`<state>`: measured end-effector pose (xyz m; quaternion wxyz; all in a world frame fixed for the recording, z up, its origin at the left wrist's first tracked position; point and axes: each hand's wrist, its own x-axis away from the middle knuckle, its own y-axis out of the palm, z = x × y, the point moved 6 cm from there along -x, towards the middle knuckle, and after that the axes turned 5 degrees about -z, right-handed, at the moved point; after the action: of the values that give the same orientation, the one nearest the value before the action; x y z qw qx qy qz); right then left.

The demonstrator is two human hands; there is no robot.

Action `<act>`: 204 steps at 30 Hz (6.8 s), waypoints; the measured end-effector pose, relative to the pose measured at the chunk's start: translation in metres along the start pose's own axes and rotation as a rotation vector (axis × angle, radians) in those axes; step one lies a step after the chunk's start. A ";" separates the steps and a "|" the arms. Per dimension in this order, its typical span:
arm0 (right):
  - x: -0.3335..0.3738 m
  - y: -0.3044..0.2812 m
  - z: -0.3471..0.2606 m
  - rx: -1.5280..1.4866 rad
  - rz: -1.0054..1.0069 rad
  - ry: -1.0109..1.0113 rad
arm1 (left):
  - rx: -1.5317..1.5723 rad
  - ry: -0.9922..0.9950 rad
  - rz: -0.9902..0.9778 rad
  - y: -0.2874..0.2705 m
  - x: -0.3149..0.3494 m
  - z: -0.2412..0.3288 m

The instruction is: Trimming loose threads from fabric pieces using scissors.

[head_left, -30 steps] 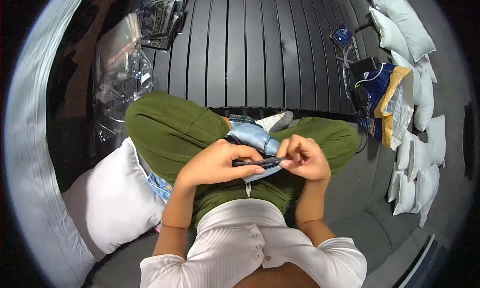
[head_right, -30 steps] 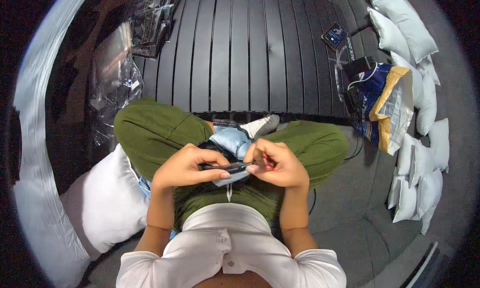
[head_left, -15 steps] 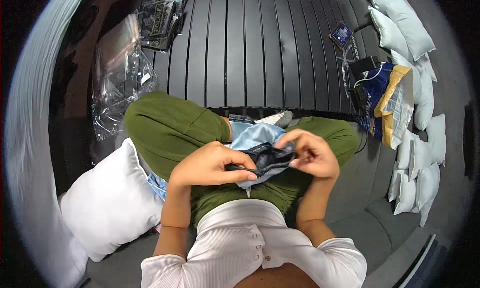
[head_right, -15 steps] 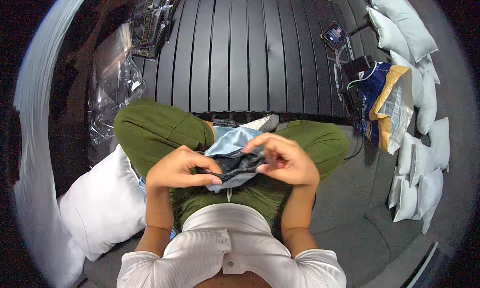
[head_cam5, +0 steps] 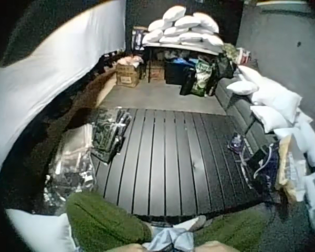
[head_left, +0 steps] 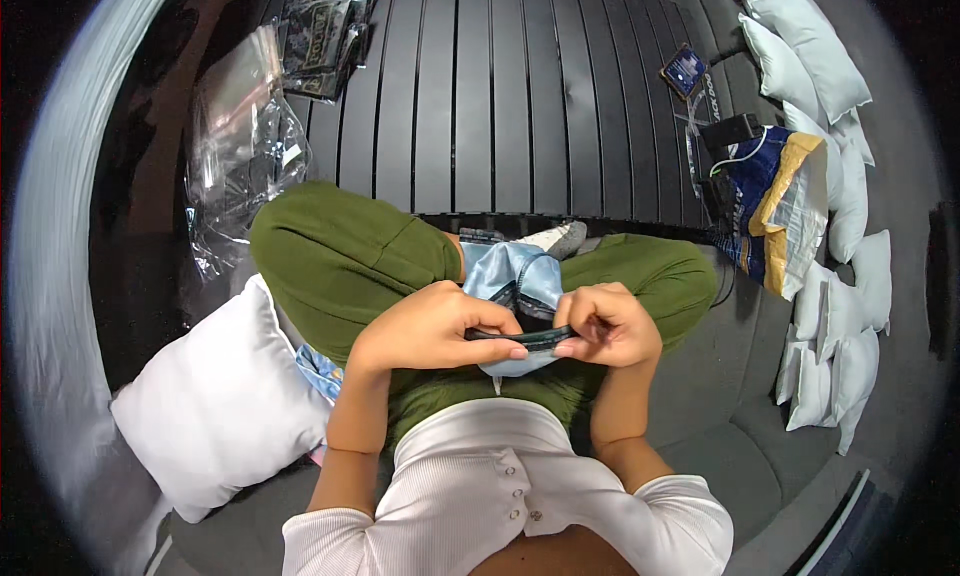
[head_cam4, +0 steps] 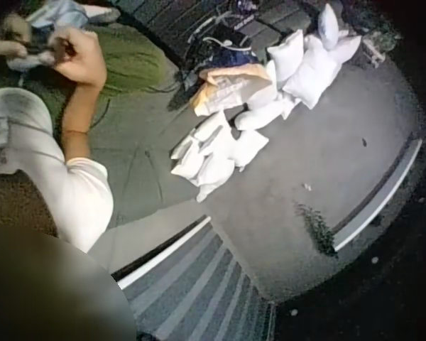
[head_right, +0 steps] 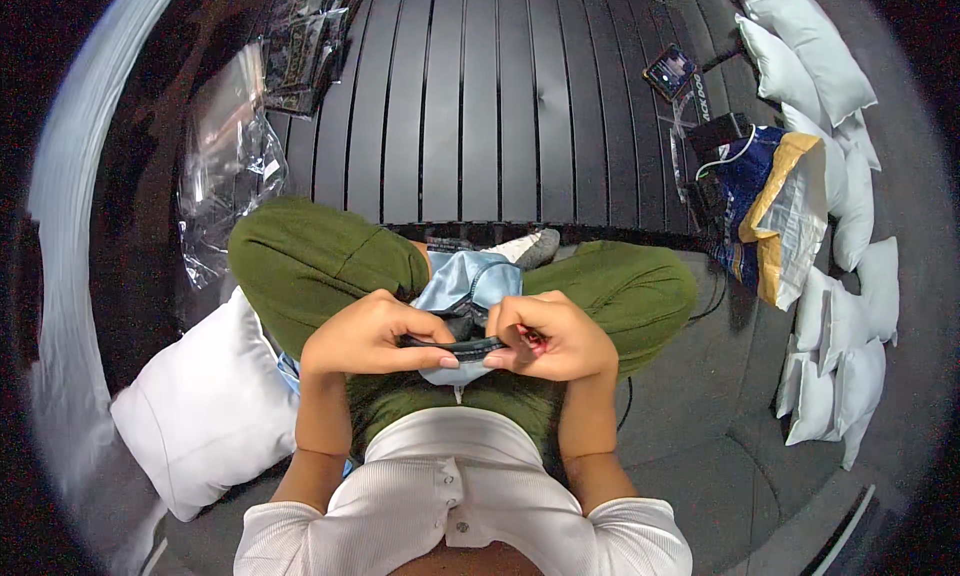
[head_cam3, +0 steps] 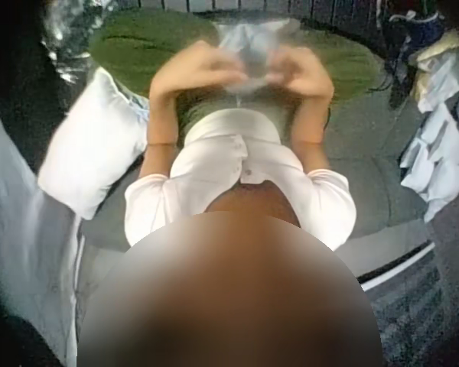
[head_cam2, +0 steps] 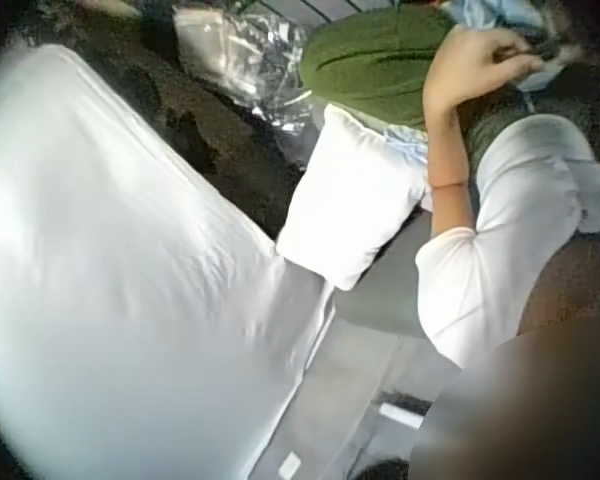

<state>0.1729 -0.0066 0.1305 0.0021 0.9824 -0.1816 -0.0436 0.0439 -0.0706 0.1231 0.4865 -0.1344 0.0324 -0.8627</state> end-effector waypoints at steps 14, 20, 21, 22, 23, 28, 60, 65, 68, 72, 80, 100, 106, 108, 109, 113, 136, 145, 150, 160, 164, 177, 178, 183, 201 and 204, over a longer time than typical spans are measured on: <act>0.020 -0.036 0.004 -0.668 0.203 -0.309 | 0.108 0.020 0.032 -0.013 0.013 -0.004; 0.023 -0.051 0.005 -0.747 0.326 -0.372 | 0.225 0.118 0.012 -0.019 0.017 0.000; 0.025 -0.054 0.008 -0.729 0.387 -0.348 | 0.216 0.186 0.011 -0.020 0.018 0.004; 0.026 -0.056 0.011 -0.674 0.388 -0.304 | 0.215 0.185 0.011 -0.020 0.018 0.004; 0.027 -0.057 0.012 -0.675 0.388 -0.304 | 0.270 0.211 0.043 -0.022 0.019 0.004; 0.028 -0.054 0.022 -0.472 0.392 -0.099 | 0.587 0.295 0.216 -0.028 0.023 -0.004; 0.024 -0.072 0.040 -0.056 0.604 0.219 | 0.252 0.035 0.335 -0.029 -0.001 -0.013; -0.005 -0.011 0.031 -0.123 -0.003 0.288 | 0.114 0.018 0.283 -0.017 -0.012 -0.007; -0.006 -0.003 0.035 0.110 -0.059 0.213 | -0.073 0.058 0.192 -0.010 -0.018 -0.006; 0.001 -0.016 0.031 -0.130 0.160 0.195 | -0.166 0.033 0.208 -0.016 -0.016 -0.005; 0.011 -0.027 0.009 -0.308 0.112 0.013 | -0.136 0.368 -0.006 -0.008 -0.004 -0.005; -0.002 -0.010 0.013 -0.460 0.078 -0.138 | -0.377 0.181 0.144 -0.012 -0.001 -0.011; 0.006 -0.035 0.014 -0.690 0.296 -0.229 | -0.215 0.275 0.255 -0.024 0.002 -0.015; 0.004 -0.041 0.017 -0.647 0.373 -0.156 | -0.086 0.328 0.279 -0.028 0.004 -0.019; 0.003 -0.042 0.018 -0.648 0.373 -0.156 | -0.085 0.327 0.279 -0.028 0.005 -0.017; 0.003 -0.046 0.028 -0.702 0.430 -0.140 | 0.074 0.184 0.307 -0.032 0.006 -0.021; 0.010 -0.055 0.031 -0.747 0.451 -0.136 | 0.588 0.062 0.463 -0.034 0.004 -0.038; 0.006 -0.057 0.035 -0.757 0.448 -0.100 | 0.611 0.016 0.434 -0.036 0.005 -0.042; 0.008 -0.060 0.038 -0.683 0.484 -0.071 | 0.500 -0.139 0.280 -0.025 0.004 -0.050; 0.011 -0.137 0.114 1.003 0.635 0.727 | -0.054 0.101 0.255 -0.023 0.012 -0.024; -0.001 -0.125 0.093 1.359 0.796 0.638 | -0.336 0.121 0.346 -0.028 0.022 -0.004; -0.049 0.070 0.114 0.159 -0.482 -0.172 | -0.240 0.315 0.469 -0.014 0.024 0.035; -0.056 0.075 0.106 0.159 -0.491 -0.182 | -0.317 0.294 0.468 -0.011 0.026 0.038; -0.047 0.077 0.074 0.767 -0.119 -0.049 | -0.492 0.505 0.365 0.035 0.009 0.063; -0.026 0.014 -0.013 0.903 0.430 0.483 | -0.260 0.429 -0.676 0.149 -0.025 0.054; -0.007 0.023 0.025 0.699 0.453 0.492 | -0.094 0.342 -0.762 0.143 -0.023 0.044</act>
<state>0.1562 -0.0251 0.1064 -0.2760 0.8411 -0.3888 0.2554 0.1858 -0.1230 0.1342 0.1138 -0.0136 0.0999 -0.9884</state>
